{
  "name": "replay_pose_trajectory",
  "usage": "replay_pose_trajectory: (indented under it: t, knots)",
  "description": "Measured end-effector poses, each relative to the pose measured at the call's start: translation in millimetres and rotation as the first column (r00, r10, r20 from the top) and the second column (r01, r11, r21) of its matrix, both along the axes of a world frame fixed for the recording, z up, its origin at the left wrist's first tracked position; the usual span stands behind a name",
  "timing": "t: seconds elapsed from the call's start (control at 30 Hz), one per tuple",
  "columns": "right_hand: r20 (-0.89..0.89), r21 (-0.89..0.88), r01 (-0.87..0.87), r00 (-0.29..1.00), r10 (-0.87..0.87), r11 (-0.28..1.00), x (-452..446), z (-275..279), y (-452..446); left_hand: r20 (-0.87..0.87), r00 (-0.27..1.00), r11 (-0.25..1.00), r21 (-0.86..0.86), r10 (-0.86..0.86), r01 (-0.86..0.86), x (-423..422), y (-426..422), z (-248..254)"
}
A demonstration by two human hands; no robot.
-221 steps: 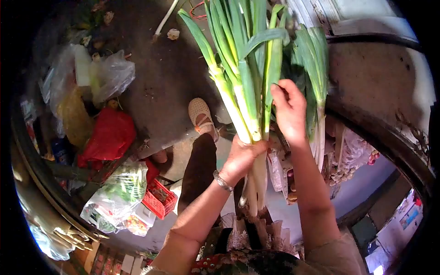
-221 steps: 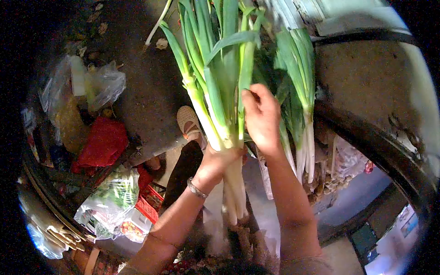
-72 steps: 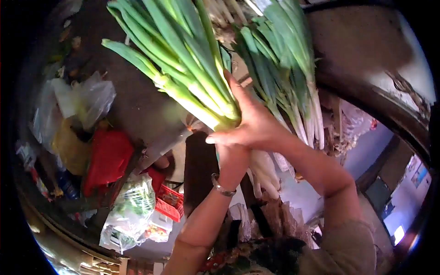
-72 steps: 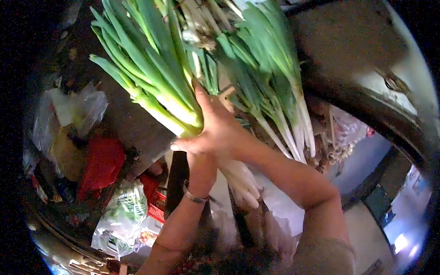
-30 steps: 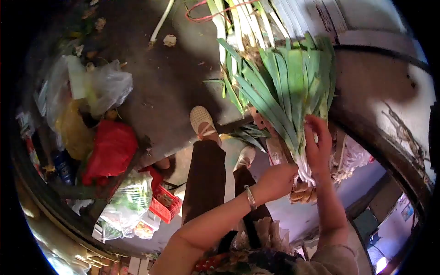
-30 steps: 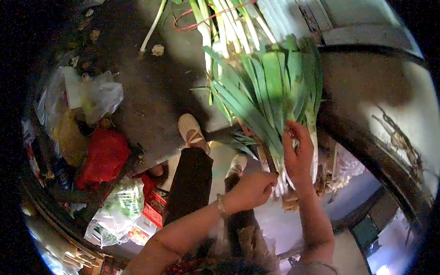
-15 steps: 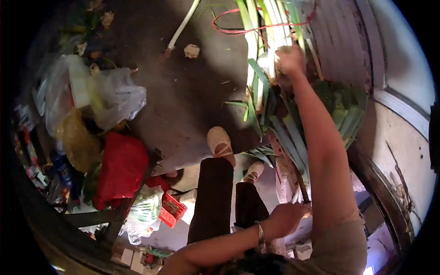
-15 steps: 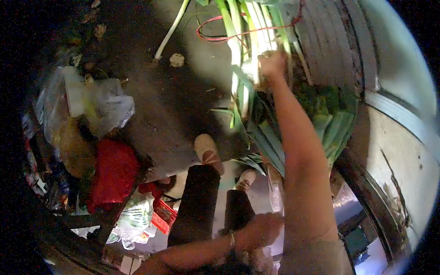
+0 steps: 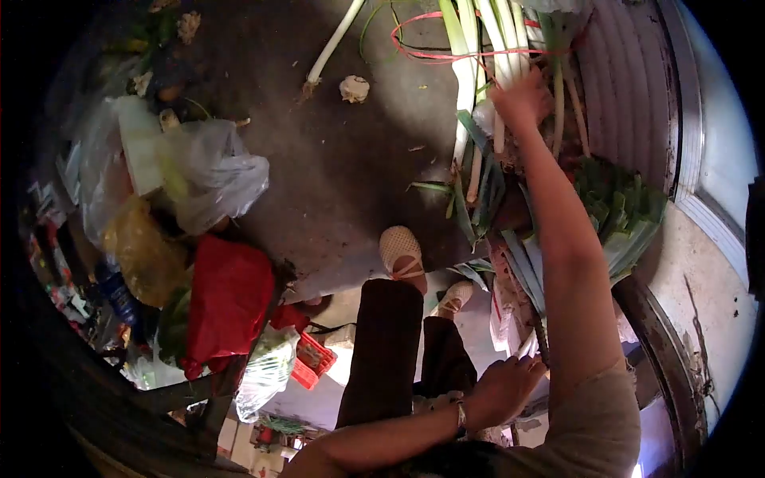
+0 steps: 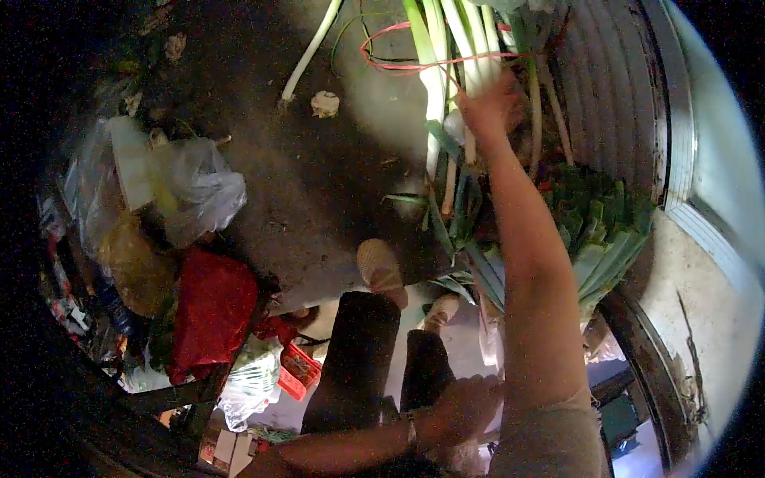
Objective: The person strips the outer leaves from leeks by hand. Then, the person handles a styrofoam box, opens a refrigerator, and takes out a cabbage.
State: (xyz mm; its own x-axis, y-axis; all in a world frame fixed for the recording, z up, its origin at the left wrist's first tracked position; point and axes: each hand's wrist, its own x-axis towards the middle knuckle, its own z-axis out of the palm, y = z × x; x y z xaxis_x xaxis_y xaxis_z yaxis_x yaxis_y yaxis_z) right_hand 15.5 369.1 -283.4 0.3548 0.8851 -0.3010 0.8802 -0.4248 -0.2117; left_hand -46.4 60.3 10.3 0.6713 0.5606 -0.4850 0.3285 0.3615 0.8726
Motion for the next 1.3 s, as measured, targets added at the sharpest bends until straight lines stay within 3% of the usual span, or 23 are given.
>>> replay_pose_trajectory:
  t: [0.13, 0.2, 0.27, 0.33, 0.4, 0.43, 0.47, 0.5, 0.53, 0.6, 0.63, 0.67, 0.73, 0.8, 0.83, 0.9, 0.93, 1.07, 1.13, 1.23, 1.3]
  knots:
    - [0.189, 0.092, -0.047, 0.982, 0.029, 0.995, -9.9, -22.3, -8.0, 0.031, 0.999, 1.0, -0.006, -0.007, 0.007, -2.9, -1.1, -1.2]
    - [-0.059, -0.143, -0.022, 0.998, 0.013, 0.989, -3.8, -12.3, 2.6, -0.001, 0.999, 0.999, 0.029, 0.043, -0.043, -0.3, -12.5, -5.3]
    - [-0.017, -0.179, -0.036, 0.999, 0.033, 0.983, 1.1, -15.7, 2.9, -0.05, 0.999, 1.0, 0.015, -0.01, 0.01, 2.8, -13.2, -6.7]
    - [-0.281, -0.004, -0.106, 0.954, 0.101, 0.994, 8.4, -6.1, 0.6, -0.081, 0.995, 0.998, -0.01, -0.06, 0.059, 5.6, -16.6, -2.3]
    - [-0.288, 0.075, -0.145, 0.944, 0.16, 0.987, 3.3, 14.4, -0.6, 0.001, 0.997, 0.997, -0.031, 0.076, -0.076, 4.2, -16.6, -4.3]
    - [-0.594, 0.062, -0.094, 0.796, 0.112, 0.994, -1.7, 32.2, -5.5, -0.034, 0.999, 0.998, -0.061, 0.006, -0.008, 7.7, -13.9, -5.8]
    - [-0.831, 0.03, -0.055, 0.554, 0.056, 0.998, -2.4, 44.0, -8.5, -0.031, 0.999, 0.998, -0.054, 0.011, -0.013, 6.7, -6.8, -5.0]
    - [-0.663, 0.039, -0.038, 0.746, 0.054, 0.999, -0.2, 27.1, -6.3, -0.06, 0.997, 0.995, -0.09, 0.038, -0.043, 3.4, 1.9, -3.3]
    - [-0.791, 0.003, 0.017, 0.612, -0.008, 1.0, -5.1, 39.1, -13.4, -0.089, 0.994, 0.989, -0.126, 0.064, -0.075, 2.3, 7.5, -2.2]
    - [-0.948, -0.151, -0.064, 0.291, -0.126, 0.986, -12.5, 92.1, -25.6, -0.098, 0.99, 0.994, -0.013, 0.106, -0.108, 7.2, -0.2, -10.7]
    - [-0.893, -0.281, -0.087, 0.39, -0.227, 0.956, -6.2, 88.1, -18.7, -0.107, 0.943, 0.948, 0.082, 0.315, -0.307, 9.0, -8.2, -14.4]
    - [-0.949, -0.283, -0.033, 0.154, -0.275, 0.958, -9.8, 122.8, -34.1, -0.096, 0.855, 0.854, 0.174, 0.511, -0.491, 9.4, -12.7, -15.1]
    - [-0.912, -0.361, -0.069, 0.235, -0.337, 0.93, -9.9, 207.2, -57.9, -0.102, 0.81, 0.764, -0.281, 0.577, -0.58, -0.7, -2.5, -10.3]
    - [-0.899, -0.406, -0.131, 0.234, -0.369, 0.905, 3.4, 242.3, -77.5, -0.067, 0.604, 0.547, -0.357, 0.794, -0.757, 4.3, -20.5, -34.4]
    - [-0.85, -0.514, -0.015, 0.139, -0.507, 0.858, -0.5, 277.2, -100.0, -0.057, 0.596, 0.541, -0.357, 0.801, -0.761, -0.7, -15.6, -30.4]
    - [-0.717, -0.683, -0.107, -0.092, -0.691, 0.723, 26.6, 293.7, -133.3, -0.231, 0.376, 0.19, -0.567, 0.897, -0.802, -15.3, -2.0, -19.2]
    - [-0.655, -0.729, -0.115, -0.169, -0.736, 0.675, 32.5, 307.9, -158.8, -0.147, 0.268, 0.138, -0.576, 0.952, -0.805, -14.8, -5.7, -19.1]
    - [-0.68, -0.729, -0.069, 0.187, -0.709, 0.681, 89.2, 332.2, -241.8, -0.097, 0.264, 0.166, -0.562, 0.96, -0.811, -8.9, -7.0, -9.4]
    - [-0.686, -0.709, -0.261, 0.039, -0.726, 0.656, 97.5, 354.5, -260.2, -0.119, 0.274, 0.112, -0.709, 0.954, -0.697, -2.0, -10.3, -4.5]
    - [-0.676, -0.735, -0.106, 0.195, -0.711, 0.669, 116.4, 384.2, -300.0, 0.08, 0.402, 0.318, -0.756, 0.912, -0.572, 16.2, -24.9, -7.4]
    - [-0.608, -0.793, -0.172, 0.292, -0.738, 0.585, 138.5, 391.5, -326.0, 0.203, 0.396, 0.384, -0.802, 0.896, -0.458, 25.5, -33.1, -6.3]
